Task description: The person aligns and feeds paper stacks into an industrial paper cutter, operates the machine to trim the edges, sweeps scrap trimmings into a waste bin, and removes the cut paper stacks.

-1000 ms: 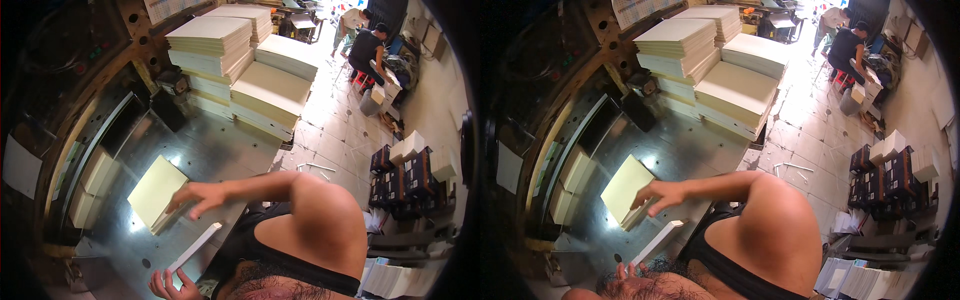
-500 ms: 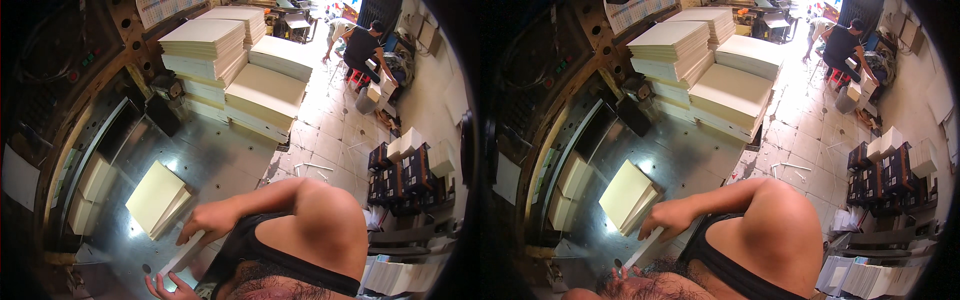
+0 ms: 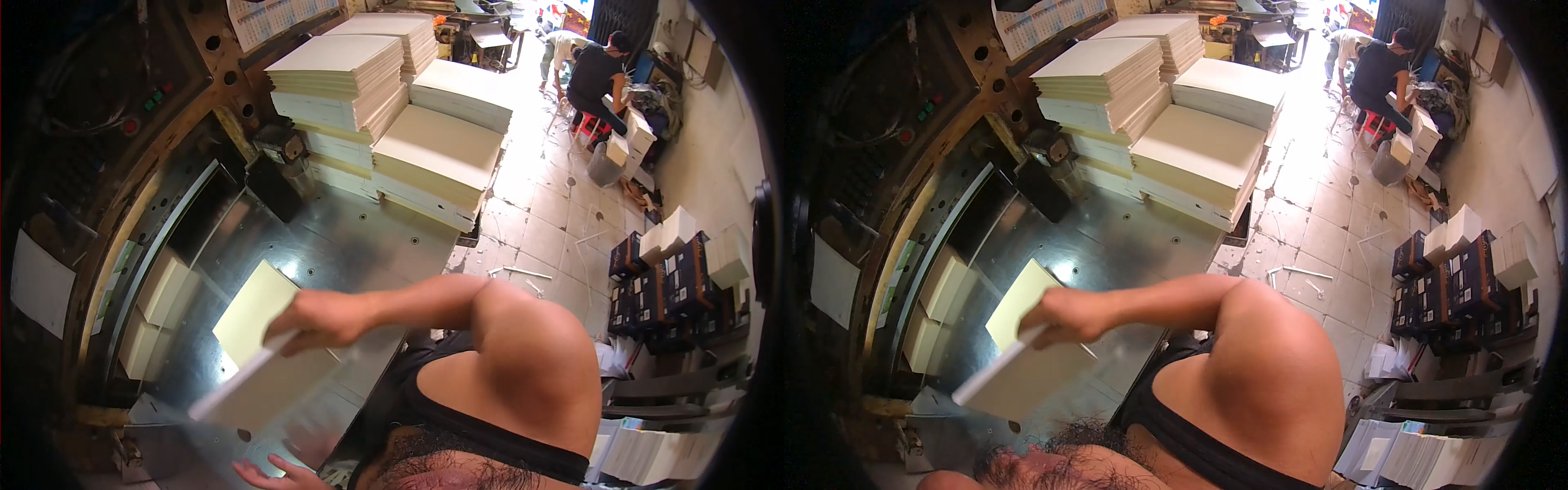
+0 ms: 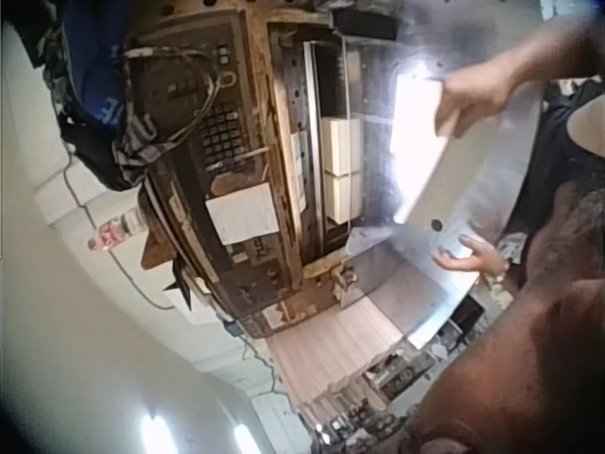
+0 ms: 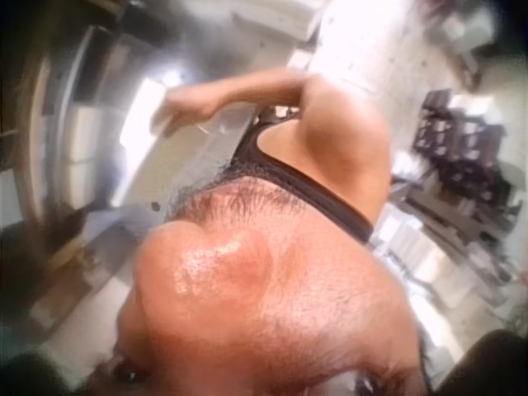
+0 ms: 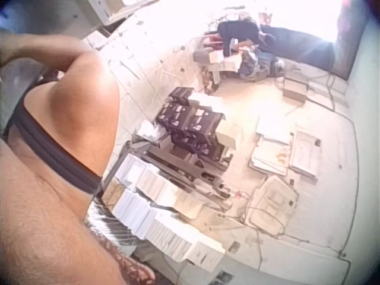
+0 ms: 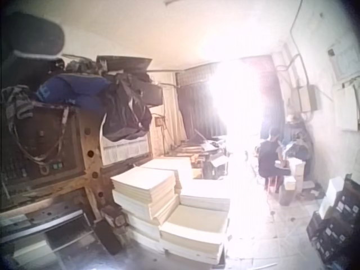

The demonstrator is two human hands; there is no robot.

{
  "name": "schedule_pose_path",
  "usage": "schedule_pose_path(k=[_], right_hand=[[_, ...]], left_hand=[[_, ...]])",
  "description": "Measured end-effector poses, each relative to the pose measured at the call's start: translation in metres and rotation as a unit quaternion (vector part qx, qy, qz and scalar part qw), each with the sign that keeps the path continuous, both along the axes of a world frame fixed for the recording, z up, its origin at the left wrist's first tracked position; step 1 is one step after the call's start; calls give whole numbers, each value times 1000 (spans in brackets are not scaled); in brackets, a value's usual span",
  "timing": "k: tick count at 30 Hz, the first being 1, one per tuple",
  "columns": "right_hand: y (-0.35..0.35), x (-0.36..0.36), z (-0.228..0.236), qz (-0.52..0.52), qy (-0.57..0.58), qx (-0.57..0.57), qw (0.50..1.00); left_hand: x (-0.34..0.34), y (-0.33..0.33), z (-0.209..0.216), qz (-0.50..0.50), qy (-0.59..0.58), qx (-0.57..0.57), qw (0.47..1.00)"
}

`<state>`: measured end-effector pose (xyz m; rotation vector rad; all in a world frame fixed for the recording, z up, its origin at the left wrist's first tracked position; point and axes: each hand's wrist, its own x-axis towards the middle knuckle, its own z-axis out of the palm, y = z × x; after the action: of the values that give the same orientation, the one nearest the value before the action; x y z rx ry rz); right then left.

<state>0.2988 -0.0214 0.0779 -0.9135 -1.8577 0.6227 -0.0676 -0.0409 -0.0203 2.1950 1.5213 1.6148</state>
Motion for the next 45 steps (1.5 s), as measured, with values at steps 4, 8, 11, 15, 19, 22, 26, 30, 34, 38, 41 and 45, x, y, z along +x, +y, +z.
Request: schedule_pose_path(k=[4, 8, 11, 15, 19, 22, 26, 30, 34, 38, 41, 45], right_hand=[[15, 5, 36, -134, -11, 165, 977], [40, 9, 18, -159, -36, 329, 930], [55, 10, -58, -88, -164, 236, 954], [32, 1, -115, -16, -224, 121, 967], [37, -5, -98, -46, -252, 92, 962], [46, -1, -88, -51, -260, 58, 962], [52, -12, -86, -131, -330, 59, 933], [66, -12, -104, -159, -311, 71, 934], [84, -11, -103, -133, -84, 2, 988], [66, 6, -89, -222, -53, 50, 972], [65, 4, -99, -228, -163, 103, 954], [59, 0, -109, -187, -312, -3, 931]], left_hand=[[4, 1, -14, -6, 3, -19, 1000], [15, 3, -23, -19, -4, -35, 999], [14, 3, -25, -14, -5, -37, 999], [14, 6, -30, -12, -4, -43, 999], [14, 6, -29, -10, -3, -49, 999], [15, 9, -30, -15, 1, -53, 998], [13, 6, -32, -15, -1, -52, 999], [9, 4, -34, -5, 0, -47, 999], [4, 2, -34, 5, 2, -46, 999], [12, 7, -37, -11, 1, -51, 999], [8, 6, -36, 0, 5, -48, 999], [8, 7, -36, 3, 8, -49, 999]])
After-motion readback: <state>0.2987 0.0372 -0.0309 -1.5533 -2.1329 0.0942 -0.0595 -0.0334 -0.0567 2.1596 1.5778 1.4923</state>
